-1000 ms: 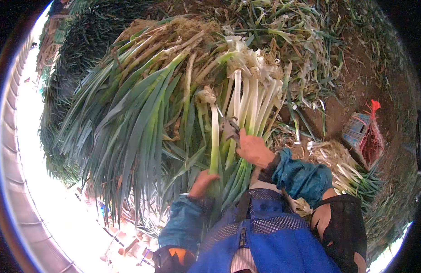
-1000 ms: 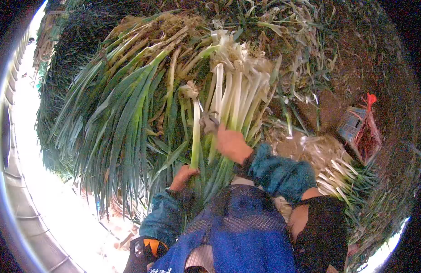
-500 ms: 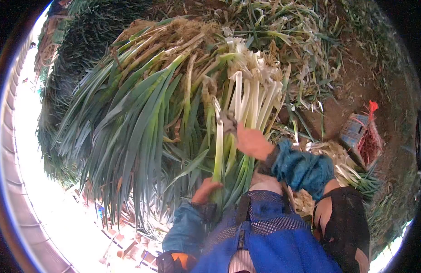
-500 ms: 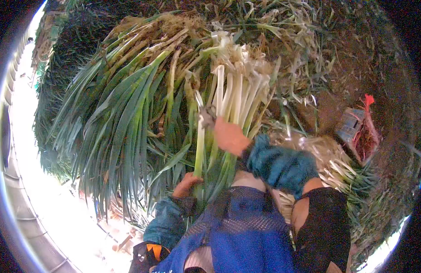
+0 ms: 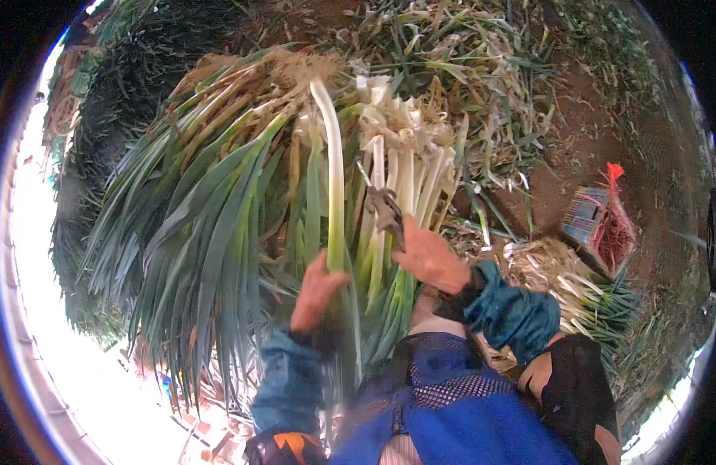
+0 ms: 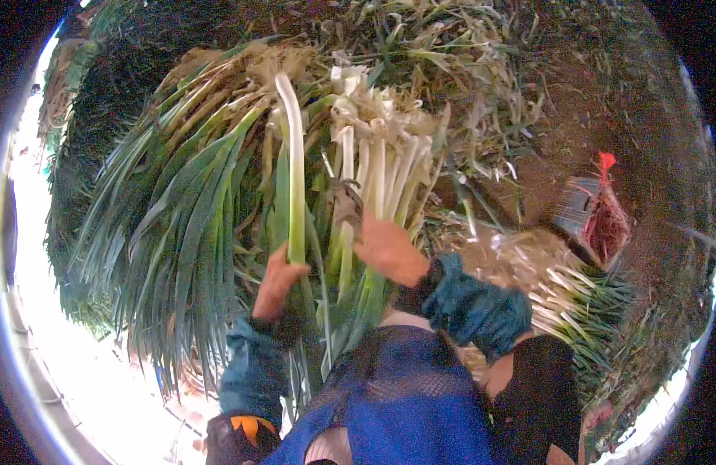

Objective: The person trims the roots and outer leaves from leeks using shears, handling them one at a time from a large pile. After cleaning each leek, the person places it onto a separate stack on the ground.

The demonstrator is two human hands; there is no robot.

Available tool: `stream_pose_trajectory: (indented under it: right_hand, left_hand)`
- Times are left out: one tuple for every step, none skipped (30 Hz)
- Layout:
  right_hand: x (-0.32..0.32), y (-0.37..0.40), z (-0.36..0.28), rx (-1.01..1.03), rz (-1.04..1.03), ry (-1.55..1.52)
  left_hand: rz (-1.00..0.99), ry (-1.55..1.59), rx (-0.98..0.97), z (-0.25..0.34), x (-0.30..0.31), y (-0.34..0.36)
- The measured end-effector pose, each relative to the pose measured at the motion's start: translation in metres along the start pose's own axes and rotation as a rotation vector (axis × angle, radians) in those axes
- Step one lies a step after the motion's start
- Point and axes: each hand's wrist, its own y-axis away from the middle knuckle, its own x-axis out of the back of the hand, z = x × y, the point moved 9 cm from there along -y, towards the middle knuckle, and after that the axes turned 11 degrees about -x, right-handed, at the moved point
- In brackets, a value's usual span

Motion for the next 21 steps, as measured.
stream_pose_trajectory:
  right_hand:
    - [0.017,0.014,-0.009,-0.015,0.030,-0.027]
    - [0.021,0.024,0.000,-0.123,0.020,0.001]
    - [0.025,0.034,0.011,-0.229,0.011,0.026]
    - [0.027,0.043,0.022,-0.340,0.000,0.049]
    - [0.025,0.049,0.022,-0.373,-0.054,0.093]
    - [0.023,0.056,0.022,-0.409,-0.108,0.133]
    - [0.021,0.059,0.026,-0.446,-0.161,0.171]
    - [0.011,0.055,0.042,-0.389,-0.146,0.090]
    - [0.009,0.045,0.064,-0.371,-0.078,0.093]
    - [0.012,0.030,0.085,-0.350,-0.012,0.101]
    - [0.024,0.018,0.097,-0.327,0.057,0.111]
    - [0.031,0.010,0.108,-0.419,0.046,0.138]
    - [0.031,0.012,0.106,-0.426,0.021,0.157]
    - [0.030,0.014,0.103,-0.432,-0.004,0.179]
    - [0.029,0.017,0.102,-0.437,-0.028,0.204]
    - [0.024,0.020,0.094,-0.348,-0.066,0.183]
    - [0.023,0.016,0.096,-0.344,-0.079,0.202]
    - [0.019,0.009,0.101,-0.338,-0.095,0.217]
    - [0.013,0.000,0.107,-0.333,-0.110,0.231]
    - [0.010,-0.020,0.120,-0.368,-0.108,0.272]
    - [0.012,-0.042,0.129,-0.331,-0.041,0.273]
  left_hand:
    - [-0.024,-0.085,-0.016,-0.003,-0.005,-0.019]
    - [-0.042,-0.174,-0.032,-0.017,-0.012,-0.040]
    - [-0.057,-0.265,-0.049,-0.033,-0.022,-0.056]
    - [-0.070,-0.201,-0.059,-0.057,-0.042,-0.056]
    - [-0.005,-0.358,-0.183,-0.081,-0.060,-0.048]
    - [-0.089,-0.350,-0.037,-0.088,-0.076,-0.032]
    - [-0.175,-0.354,0.108,-0.092,-0.093,-0.013]
    - [-0.195,-0.481,-0.003,-0.113,-0.106,0.005]
    - [-0.181,-0.471,-0.008,-0.122,-0.115,0.024]
    - [-0.210,-0.481,0.093,-0.133,-0.122,0.040]
    - [-0.207,-0.450,0.110,-0.134,-0.126,0.048]
    - [-0.204,-0.420,0.126,-0.129,-0.127,0.053]
    - [-0.202,-0.390,0.147,-0.125,-0.127,0.057]
    - [-0.221,-0.382,0.171,-0.122,-0.127,0.058]
    - [-0.213,-0.371,0.163,-0.123,-0.128,0.057]
    - [-0.201,-0.359,0.155,-0.124,-0.129,0.057]
    - [-0.187,-0.350,0.150,-0.125,-0.129,0.056]
    - [-0.190,-0.344,0.178,-0.125,-0.128,0.055]
    - [-0.193,-0.340,0.207,-0.123,-0.127,0.054]
    - [-0.198,-0.337,0.233,-0.123,-0.126,0.053]
    - [-0.192,-0.313,0.225,-0.127,-0.127,0.053]
